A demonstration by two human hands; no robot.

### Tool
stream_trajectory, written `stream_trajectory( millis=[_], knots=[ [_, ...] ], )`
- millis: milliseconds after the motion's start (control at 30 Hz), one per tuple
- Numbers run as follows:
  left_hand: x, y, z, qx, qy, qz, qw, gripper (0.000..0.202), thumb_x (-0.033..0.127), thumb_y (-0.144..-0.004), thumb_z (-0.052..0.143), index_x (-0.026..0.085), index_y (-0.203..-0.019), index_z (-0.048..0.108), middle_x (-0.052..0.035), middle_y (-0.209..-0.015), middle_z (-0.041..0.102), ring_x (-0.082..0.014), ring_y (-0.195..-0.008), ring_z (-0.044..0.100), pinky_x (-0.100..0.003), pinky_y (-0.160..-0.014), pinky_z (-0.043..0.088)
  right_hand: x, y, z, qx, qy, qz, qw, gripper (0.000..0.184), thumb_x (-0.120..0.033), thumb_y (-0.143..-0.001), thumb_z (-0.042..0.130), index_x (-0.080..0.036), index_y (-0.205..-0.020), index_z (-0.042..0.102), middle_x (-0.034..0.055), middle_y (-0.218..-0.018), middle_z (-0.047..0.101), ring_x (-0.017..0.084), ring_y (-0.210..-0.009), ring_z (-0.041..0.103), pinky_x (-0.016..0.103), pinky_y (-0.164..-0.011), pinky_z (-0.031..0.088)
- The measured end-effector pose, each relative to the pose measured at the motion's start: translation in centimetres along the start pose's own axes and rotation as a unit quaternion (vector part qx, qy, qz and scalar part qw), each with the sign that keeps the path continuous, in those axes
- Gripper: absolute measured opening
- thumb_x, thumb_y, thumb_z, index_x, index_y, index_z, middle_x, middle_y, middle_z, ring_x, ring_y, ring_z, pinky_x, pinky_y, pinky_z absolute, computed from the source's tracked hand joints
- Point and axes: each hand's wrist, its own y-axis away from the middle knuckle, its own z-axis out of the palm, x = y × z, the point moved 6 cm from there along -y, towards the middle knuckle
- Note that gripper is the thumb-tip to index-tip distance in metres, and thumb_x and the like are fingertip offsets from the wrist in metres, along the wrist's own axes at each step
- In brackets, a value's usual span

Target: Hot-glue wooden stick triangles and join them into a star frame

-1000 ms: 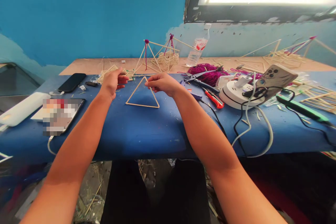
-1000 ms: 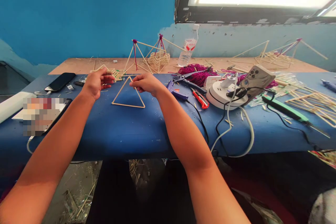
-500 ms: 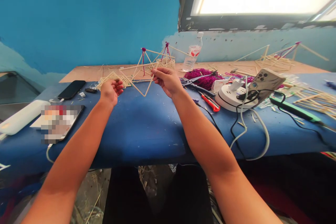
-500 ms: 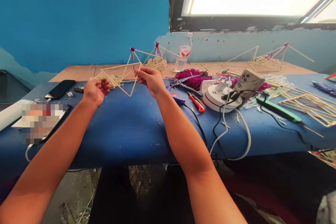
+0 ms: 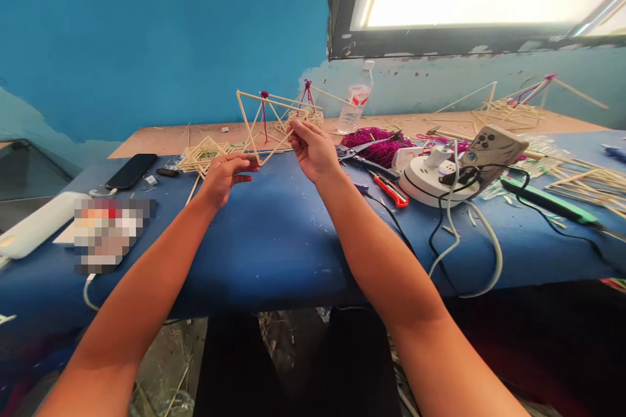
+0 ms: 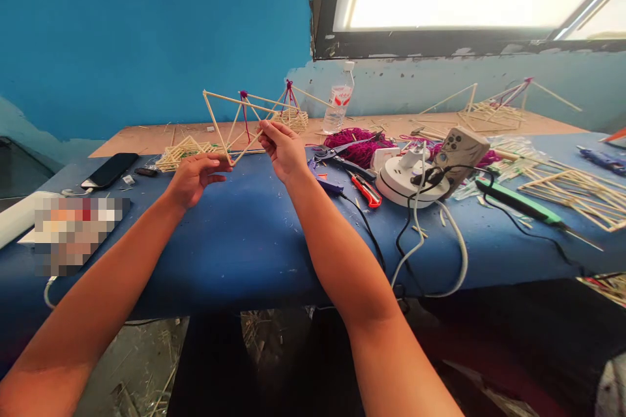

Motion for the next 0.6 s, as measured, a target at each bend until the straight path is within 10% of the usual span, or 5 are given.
stream_trajectory(
  millis=[600],
  knots=[
    [0.74, 0.37, -0.37, 0.060, -0.067, 0.029, 0.996, 0.043, 0.052, -0.054, 0.099, 0.021, -0.080, 0.085, -0.0088, -0.088, 0.082, -0.0211, -0.085, 0.071, -0.029, -0.071, 0.049, -0.36, 0.58, 0.73, -0.018, -0.009, -0.004, 1.000, 0.019, -0.032, -0.078, 0.095, -0.021, -0.085, 0.081, -0.0021, -0.081, 0.076, 0.007, -0.074, 0.069, 0.015, -0.071, 0.063]
  ],
)
